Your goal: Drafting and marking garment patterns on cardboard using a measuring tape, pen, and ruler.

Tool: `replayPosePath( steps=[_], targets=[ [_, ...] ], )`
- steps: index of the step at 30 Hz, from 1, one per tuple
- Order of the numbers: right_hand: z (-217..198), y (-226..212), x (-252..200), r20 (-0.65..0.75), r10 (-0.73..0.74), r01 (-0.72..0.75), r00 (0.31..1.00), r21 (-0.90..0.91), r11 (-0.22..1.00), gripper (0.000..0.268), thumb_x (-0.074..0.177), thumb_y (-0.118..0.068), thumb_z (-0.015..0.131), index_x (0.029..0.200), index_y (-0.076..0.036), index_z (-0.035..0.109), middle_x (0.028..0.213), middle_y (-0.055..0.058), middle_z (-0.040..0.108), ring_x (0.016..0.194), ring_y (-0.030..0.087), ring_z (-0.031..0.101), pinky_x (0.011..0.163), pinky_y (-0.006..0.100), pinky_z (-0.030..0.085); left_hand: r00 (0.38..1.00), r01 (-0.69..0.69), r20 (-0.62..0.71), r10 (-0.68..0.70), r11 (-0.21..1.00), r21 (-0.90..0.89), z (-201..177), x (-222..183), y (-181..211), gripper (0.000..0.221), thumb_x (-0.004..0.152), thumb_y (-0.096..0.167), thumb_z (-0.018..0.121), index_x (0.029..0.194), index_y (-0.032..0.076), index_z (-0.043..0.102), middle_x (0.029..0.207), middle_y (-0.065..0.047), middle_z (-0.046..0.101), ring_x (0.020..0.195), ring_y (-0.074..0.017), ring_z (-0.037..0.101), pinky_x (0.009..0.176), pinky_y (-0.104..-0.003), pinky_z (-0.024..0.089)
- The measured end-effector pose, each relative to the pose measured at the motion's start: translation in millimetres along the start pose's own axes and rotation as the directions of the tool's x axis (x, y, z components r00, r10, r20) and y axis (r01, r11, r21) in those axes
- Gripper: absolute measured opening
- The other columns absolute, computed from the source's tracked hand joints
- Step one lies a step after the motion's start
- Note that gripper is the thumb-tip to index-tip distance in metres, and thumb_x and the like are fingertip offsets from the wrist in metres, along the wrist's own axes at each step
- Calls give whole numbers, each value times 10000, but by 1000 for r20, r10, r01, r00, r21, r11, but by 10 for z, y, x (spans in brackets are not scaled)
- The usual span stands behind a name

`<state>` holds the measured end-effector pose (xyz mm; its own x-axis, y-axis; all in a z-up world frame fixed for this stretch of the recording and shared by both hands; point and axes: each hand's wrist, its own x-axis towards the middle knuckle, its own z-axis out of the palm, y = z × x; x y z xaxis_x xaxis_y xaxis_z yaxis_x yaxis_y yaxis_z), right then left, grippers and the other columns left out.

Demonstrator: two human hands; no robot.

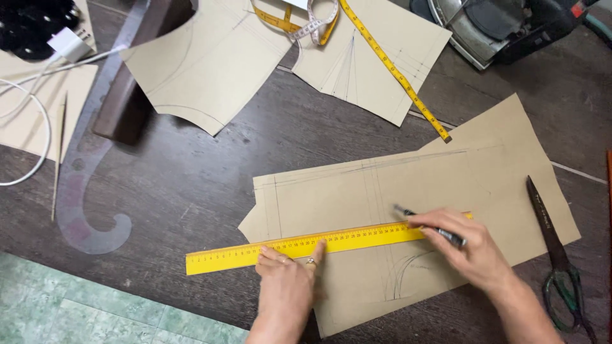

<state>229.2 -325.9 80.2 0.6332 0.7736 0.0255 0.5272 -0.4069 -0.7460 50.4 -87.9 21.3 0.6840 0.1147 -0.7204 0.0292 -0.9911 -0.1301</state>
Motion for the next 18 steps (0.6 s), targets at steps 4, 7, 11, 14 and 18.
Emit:
replayPosePath(
  steps=[4,7,11,14,18],
  targets=[
    [157,-7,-219,-90,12,-19,996,-82,996,264,873,-124,590,1120,-108,680,1096,50,738,976,152,715,927,284,537,885,62,-451,-114,990,-127,252,-7,-430,473,802,126,507,1264,224,491,1051,-264,592,831,-326,624,619,-394,550],
    [251,-49,-348,-106,43,-52,993,-84,995,293,859,-131,602,1144,-108,667,1086,53,745,969,151,723,917,288,549,846,4,-505,-171,949,-315,248,-36,-713,456,719,258,676,1139,157,529,1073,-71,541,936,-285,523,711,-410,481],
    [395,-102,-450,-109,106,-115,988,-80,990,399,836,-163,638,1234,-135,630,1245,48,684,1150,186,637,1086,418,392,839,-188,-533,-110,861,-472,239,-54,-871,435,714,321,767,1074,209,548,1013,-7,569,927,-275,488,735,-422,381],
    [572,36,-517,-91,28,-50,995,-250,967,519,811,-289,689,1308,-216,557,1363,43,579,1297,240,516,1141,552,283,736,-366,-677,1,842,-396,387,-10,-873,174,822,281,694,793,159,572,855,-10,509,817,-259,491,637,-410,389],
    [634,-65,-418,-44,-104,84,994,-331,940,635,769,-293,747,1346,-195,501,1438,17,498,1363,263,432,1145,594,238,731,-373,-677,-79,785,-494,307,-112,-820,355,754,299,769,1010,135,585,1067,-40,517,888,-267,516,736,-406,446]
  ],
)
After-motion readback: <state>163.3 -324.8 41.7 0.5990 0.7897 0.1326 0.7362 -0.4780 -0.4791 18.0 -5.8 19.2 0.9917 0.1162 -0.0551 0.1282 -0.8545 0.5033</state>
